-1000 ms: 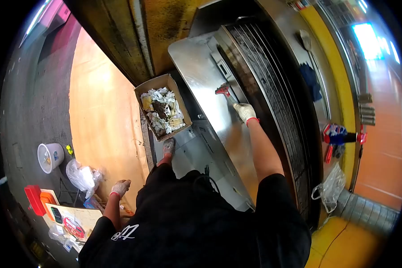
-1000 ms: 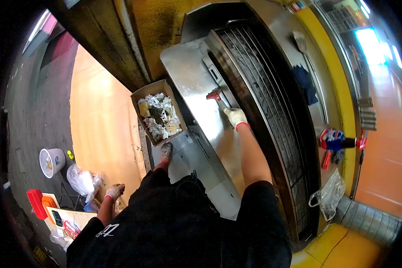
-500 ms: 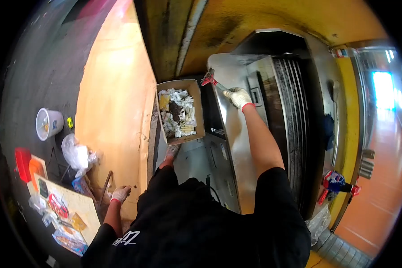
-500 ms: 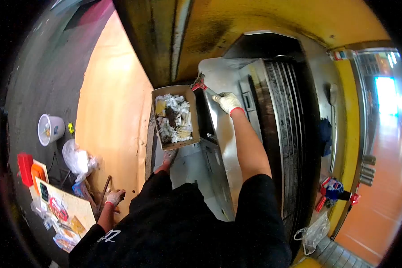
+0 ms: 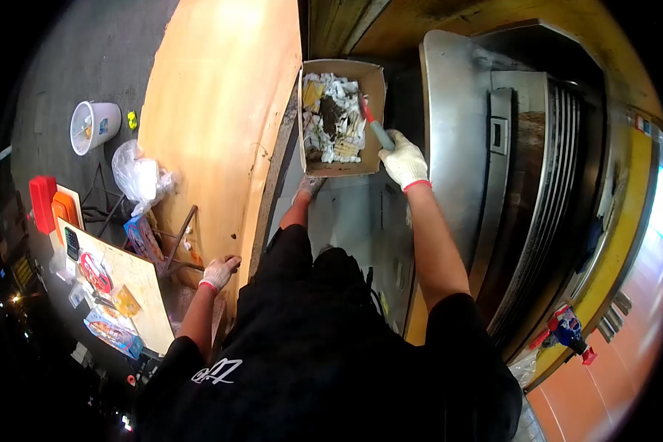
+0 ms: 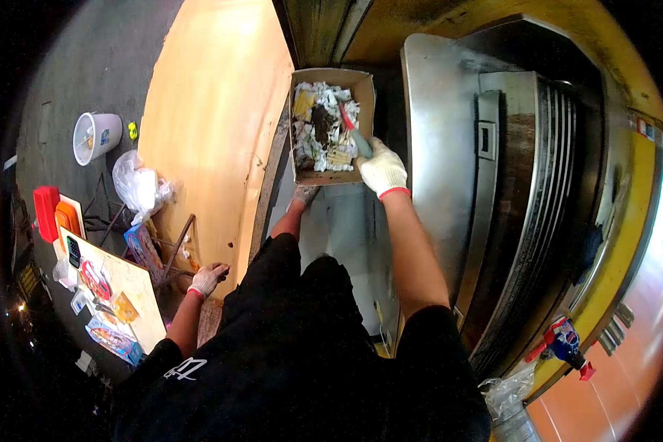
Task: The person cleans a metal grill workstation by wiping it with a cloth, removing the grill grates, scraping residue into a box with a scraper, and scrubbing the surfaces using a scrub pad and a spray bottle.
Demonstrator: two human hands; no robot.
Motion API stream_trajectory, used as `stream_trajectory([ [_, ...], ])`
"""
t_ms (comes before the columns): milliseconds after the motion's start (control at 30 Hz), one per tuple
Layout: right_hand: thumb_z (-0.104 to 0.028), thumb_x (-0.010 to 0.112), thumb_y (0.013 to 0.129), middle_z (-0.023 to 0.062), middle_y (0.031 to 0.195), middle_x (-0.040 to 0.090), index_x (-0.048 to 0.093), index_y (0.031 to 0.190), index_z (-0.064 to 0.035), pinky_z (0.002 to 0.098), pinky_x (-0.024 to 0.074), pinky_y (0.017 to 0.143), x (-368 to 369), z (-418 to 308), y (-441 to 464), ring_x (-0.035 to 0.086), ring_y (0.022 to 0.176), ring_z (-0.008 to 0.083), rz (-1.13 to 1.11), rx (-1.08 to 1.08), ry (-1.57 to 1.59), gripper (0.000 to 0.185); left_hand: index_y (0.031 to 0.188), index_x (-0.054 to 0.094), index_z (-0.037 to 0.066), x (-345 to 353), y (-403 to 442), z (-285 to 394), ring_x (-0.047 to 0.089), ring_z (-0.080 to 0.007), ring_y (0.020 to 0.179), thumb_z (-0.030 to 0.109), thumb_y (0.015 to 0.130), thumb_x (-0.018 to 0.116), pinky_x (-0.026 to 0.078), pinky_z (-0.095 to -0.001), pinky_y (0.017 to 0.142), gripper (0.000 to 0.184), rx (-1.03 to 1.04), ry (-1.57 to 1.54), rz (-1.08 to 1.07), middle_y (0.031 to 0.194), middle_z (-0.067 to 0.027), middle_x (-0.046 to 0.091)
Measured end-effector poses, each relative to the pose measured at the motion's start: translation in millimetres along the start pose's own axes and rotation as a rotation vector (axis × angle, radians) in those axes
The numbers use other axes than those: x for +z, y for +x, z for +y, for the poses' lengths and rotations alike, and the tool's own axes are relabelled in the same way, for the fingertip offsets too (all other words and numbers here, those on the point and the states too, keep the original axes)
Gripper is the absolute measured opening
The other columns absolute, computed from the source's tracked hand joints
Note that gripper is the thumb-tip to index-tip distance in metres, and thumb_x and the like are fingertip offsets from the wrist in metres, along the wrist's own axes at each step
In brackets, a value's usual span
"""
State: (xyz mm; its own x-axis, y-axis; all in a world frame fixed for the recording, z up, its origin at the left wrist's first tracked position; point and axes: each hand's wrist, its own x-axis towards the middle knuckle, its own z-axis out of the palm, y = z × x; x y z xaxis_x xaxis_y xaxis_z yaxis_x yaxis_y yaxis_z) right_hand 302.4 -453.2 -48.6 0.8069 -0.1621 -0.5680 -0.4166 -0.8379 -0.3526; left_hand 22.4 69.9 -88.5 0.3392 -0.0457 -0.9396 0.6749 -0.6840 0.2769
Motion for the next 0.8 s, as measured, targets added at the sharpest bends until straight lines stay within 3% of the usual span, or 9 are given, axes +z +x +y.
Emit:
stream_trajectory([
  [100,-0.014,0.063,0.084,0.0239,0.123,0.063,0.049,0.149,-0.0173,0.0505,0.0541,0.096,52,10,6,0.065,0.111,0.0447,0.258,-0.106,0.014,0.067,0.118,0.073,0.004,13,-7,-33,0.074,-0.0252,0.093,0.044,0.102,0.056,0.056,-0.038,0.087,0.047,-0.09,0.027,-0.024,0.1,-0.0138,0.077],
  [167,-0.016,0.065,0.086,0.0232,0.127,0.061,0.045,0.152,-0.0183,0.0497,0.0561,0.092,81,10,9,0.067,0.107,0.0429,0.287,-0.047,0.006,0.069,0.122,0.073,0.006,20,-11,-73,0.074,-0.0255,0.101,0.047,0.101,0.056,0.055,-0.0375,0.091,0.049,0.229,0.548,0.059,0.107,-0.0146,0.077],
  [200,-0.022,0.071,0.086,0.0166,0.117,0.062,0.04,0.152,-0.0166,0.0442,0.0625,0.074,119,29,19,0.073,0.094,0.0313,0.397,-0.094,-0.264,0.074,0.124,0.073,0.008,9,-33,-5,0.072,-0.03,0.108,0.048,0.1,0.057,0.054,-0.0392,0.094,0.049,-0.234,0.073,0.004,0.115,-0.0162,0.075],
  [367,-0.023,0.062,0.092,0.0262,0.133,0.064,0.039,0.158,-0.0139,0.0477,0.057,0.096,262,145,30,0.068,0.118,0.0373,-0.421,0.238,-0.404,0.07,0.122,0.074,0.008,20,-46,-57,0.069,-0.0349,0.114,0.05,0.099,0.057,0.052,-0.0421,0.097,0.051,-0.259,0.115,0.021,0.118,-0.0185,0.074],
  [433,-0.026,0.061,0.093,0.0245,0.13,0.067,0.046,0.156,-0.0137,0.0478,0.0545,0.101,228,118,4,0.065,0.123,0.0394,-0.282,0.268,-0.333,0.066,0.122,0.073,0.007,13,-50,-64,0.069,-0.0337,0.114,0.051,0.099,0.057,0.052,-0.0421,0.096,0.053,-0.096,0.317,-0.007,0.116,-0.0185,0.074],
  [533,-0.024,0.071,0.091,0.0227,0.137,0.065,0.047,0.153,-0.0033,0.042,0.0475,0.109,144,82,-47,0.063,0.126,0.038,-0.11,0.282,0.312,0.07,0.117,0.076,0.005,9,-24,-92,0.074,-0.0269,0.094,0.045,0.097,0.061,0.056,-0.039,0.087,0.046,-0.077,0.218,-0.049,0.104,-0.0167,0.077],
  [633,-0.012,0.071,0.088,0.0088,0.101,0.069,0.055,0.143,-0.0035,0.0343,0.0548,0.064,116,100,-91,0.064,0.075,0.0182,-0.194,0.417,1.517,0.057,0.114,0.075,-0.002,0,15,-74,0.072,-0.0215,0.085,0.042,0.097,0.064,0.056,-0.0346,0.08,0.049,-0.185,-0.116,-0.043,0.096,-0.0133,0.076],
  [667,-0.015,0.069,0.089,0.0111,0.099,0.069,0.055,0.141,-0.0022,0.0371,0.0565,0.067,84,97,-114,0.066,0.079,0.0211,-0.313,0.393,1.806,0.055,0.114,0.074,-0.005,-7,22,-55,0.069,-0.0188,0.082,0.039,0.097,0.064,0.055,-0.0322,0.078,0.049,-0.147,-0.223,-0.057,0.094,-0.0117,0.075],
  [800,-0.019,0.08,0.075,0.0212,0.115,0.067,0.046,0.144,0.0084,0.0407,0.0592,0.07,-8,98,-175,0.07,0.09,0.0273,-0.394,0.073,1.72,0.082,0.118,0.072,-0.005,-27,52,11,0.07,-0.0197,0.084,0.04,0.099,0.062,0.056,-0.0324,0.079,0.05,-0.024,-0.086,-0.058,0.097,-0.012,0.076],
])
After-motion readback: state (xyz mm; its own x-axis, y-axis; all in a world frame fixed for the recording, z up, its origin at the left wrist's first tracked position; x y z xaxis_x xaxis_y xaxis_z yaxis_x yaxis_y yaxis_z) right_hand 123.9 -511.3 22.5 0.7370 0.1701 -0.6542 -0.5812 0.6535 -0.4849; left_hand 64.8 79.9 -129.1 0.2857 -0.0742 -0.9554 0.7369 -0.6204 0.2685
